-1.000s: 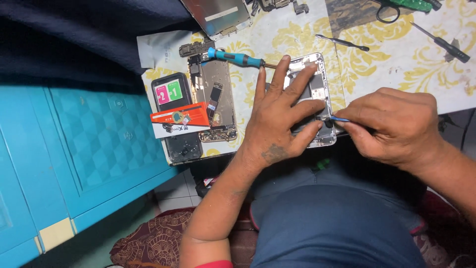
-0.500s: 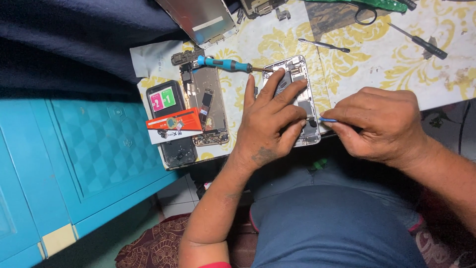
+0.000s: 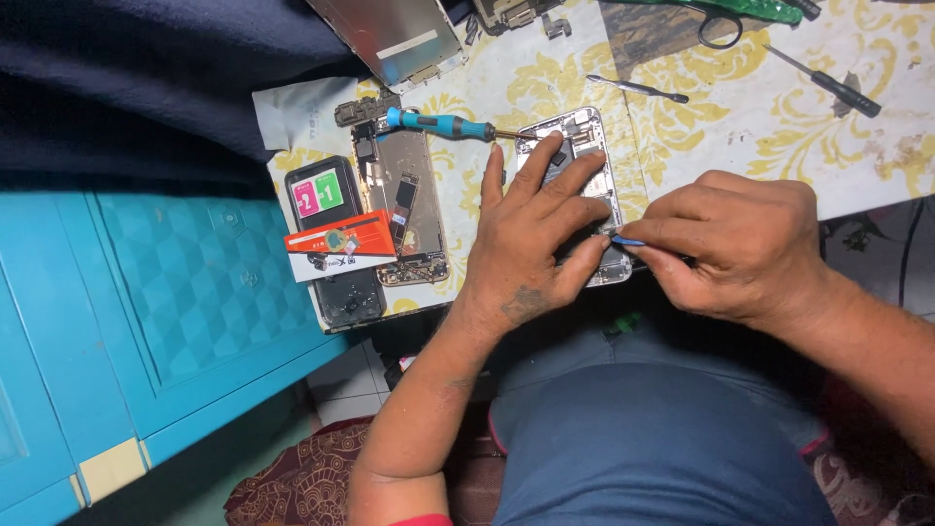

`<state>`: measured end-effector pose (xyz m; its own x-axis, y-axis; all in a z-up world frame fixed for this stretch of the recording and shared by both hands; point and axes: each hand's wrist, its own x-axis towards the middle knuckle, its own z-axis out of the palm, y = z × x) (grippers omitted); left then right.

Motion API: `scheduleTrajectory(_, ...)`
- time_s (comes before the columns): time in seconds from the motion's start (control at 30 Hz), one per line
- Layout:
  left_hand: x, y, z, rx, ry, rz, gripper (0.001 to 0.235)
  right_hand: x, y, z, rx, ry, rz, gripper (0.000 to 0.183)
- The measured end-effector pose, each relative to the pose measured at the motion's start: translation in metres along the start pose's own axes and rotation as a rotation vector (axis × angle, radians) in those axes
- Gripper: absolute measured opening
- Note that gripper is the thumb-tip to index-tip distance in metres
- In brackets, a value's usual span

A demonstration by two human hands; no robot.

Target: The person uses a blue plastic pry tool to lift and separate the battery from the smartphone chassis, then uses a screwdriver to adjust internal components. The phone remains open on the work surface during the process.

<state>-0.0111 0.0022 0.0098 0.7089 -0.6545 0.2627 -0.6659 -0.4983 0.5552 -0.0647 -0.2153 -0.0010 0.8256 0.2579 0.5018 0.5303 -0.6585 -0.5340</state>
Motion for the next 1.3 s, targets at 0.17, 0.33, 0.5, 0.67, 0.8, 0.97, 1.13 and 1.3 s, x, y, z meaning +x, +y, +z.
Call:
scheduleTrajectory(0.17,-0.001,-0.001,0.001,0.01,0.009,-0.003,0.013,-0.006,0.005,0.002,-0.058,-0.01,-0.093,0.011)
scheduleTrajectory(0.33,-0.002,-0.003,0.001,0.059,0.006,0.032,0.018,-0.007,0.005,0.002,-0.126,0.004,-0.139,0.021)
scheduleTrajectory(0.5,-0.003,-0.007,0.0,0.048,-0.021,0.074,0.009,-0.013,0.01,0.003,0.054,0.07,-0.081,0.008)
scheduleTrajectory(0.67,-0.004,-0.007,0.0,0.011,0.0,0.09,0.008,-0.012,0.008,0.006,-0.025,0.077,-0.045,0.012)
scheduleTrajectory(0.8,-0.007,-0.008,-0.001,0.009,0.006,0.101,0.012,-0.011,0.007,0.006,-0.041,0.079,-0.029,0.014)
scheduleTrajectory(0.97,-0.006,-0.008,0.001,0.036,0.018,0.092,0.01,-0.01,0.007,0.005,-0.063,0.072,-0.047,0.016)
scheduleTrajectory(1.13,-0.006,-0.006,0.001,0.052,0.039,0.076,0.011,-0.007,0.006,0.003,-0.015,0.06,-0.098,0.018)
scheduleTrajectory(1.3,-0.008,-0.009,0.003,0.036,0.022,0.079,0.022,-0.011,0.008,0.004,0.022,0.066,0.024,0.018)
